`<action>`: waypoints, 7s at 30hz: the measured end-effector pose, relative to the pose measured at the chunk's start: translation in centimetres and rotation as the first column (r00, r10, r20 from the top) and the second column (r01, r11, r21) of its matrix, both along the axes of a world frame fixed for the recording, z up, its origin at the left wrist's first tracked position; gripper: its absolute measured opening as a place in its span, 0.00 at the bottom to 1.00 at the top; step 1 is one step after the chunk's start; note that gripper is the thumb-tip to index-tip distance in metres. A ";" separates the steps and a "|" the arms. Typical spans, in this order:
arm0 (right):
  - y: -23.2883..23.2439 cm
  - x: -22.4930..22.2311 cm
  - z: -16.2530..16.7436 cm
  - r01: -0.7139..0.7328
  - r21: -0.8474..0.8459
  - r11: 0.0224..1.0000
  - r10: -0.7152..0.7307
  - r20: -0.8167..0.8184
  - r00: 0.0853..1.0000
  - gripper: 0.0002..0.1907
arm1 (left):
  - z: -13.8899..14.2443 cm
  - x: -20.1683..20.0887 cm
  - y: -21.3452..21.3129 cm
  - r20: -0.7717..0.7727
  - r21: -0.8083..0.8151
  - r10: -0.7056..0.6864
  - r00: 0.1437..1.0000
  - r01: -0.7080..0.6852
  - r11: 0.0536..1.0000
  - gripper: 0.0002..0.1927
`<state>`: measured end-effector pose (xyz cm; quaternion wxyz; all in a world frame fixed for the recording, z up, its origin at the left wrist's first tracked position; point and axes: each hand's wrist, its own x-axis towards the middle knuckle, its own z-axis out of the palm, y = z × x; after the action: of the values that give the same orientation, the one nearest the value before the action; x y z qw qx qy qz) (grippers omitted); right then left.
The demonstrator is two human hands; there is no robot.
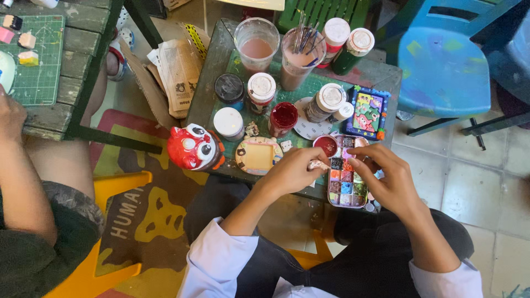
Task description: The person sits at a low table painting a ceramic dragon figurine with a paintbrush. They dip the brush in a water cup, mix colors from a paint palette, open paint jars, stir paint into water, and brush paint onto the figurine's face and body.
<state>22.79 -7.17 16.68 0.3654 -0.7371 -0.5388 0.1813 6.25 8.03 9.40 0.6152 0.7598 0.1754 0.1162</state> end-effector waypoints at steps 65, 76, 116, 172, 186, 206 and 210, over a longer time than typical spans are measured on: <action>6.2 2.4 -6.3 -0.108 -0.360 0.927 0.280 0.469 0.838 0.39 | -5.0 1.2 5.4 -0.090 0.510 0.666 0.740 -0.541 0.669 0.44; 5.2 2.1 0.5 -0.089 -0.134 0.987 0.154 0.627 0.764 0.44 | -1.8 2.3 1.9 0.262 0.488 0.458 0.849 -0.526 0.696 0.40; 0.3 3.8 1.8 -0.202 -0.042 0.978 0.193 0.536 0.822 0.32 | -0.4 2.5 -1.1 0.272 0.690 0.130 0.954 -0.287 0.664 0.44; -1.9 1.9 -2.1 0.114 -0.607 0.786 0.136 0.350 0.927 0.36 | -1.0 1.3 -1.6 0.159 0.799 -0.077 0.984 -0.083 0.595 0.42; -1.0 1.1 0.1 -0.191 -0.282 0.940 0.340 0.784 0.519 0.39 | 0.2 0.4 -0.1 0.132 0.750 -0.150 0.980 0.000 0.662 0.42; 0.6 0.0 -0.8 -0.109 -0.321 0.941 0.307 0.669 0.677 0.40 | -0.3 -0.4 0.5 0.138 0.813 -0.090 0.986 -0.061 0.579 0.40; 0.7 0.0 -0.6 -0.012 -0.464 0.886 0.282 0.516 0.809 0.39 | -0.4 -0.3 0.3 0.160 0.811 -0.074 0.984 -0.089 0.578 0.40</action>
<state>22.76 -6.45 16.07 -0.0038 -0.7747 -0.6246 0.0982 5.92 8.37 8.97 0.2096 0.9431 0.0503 0.2531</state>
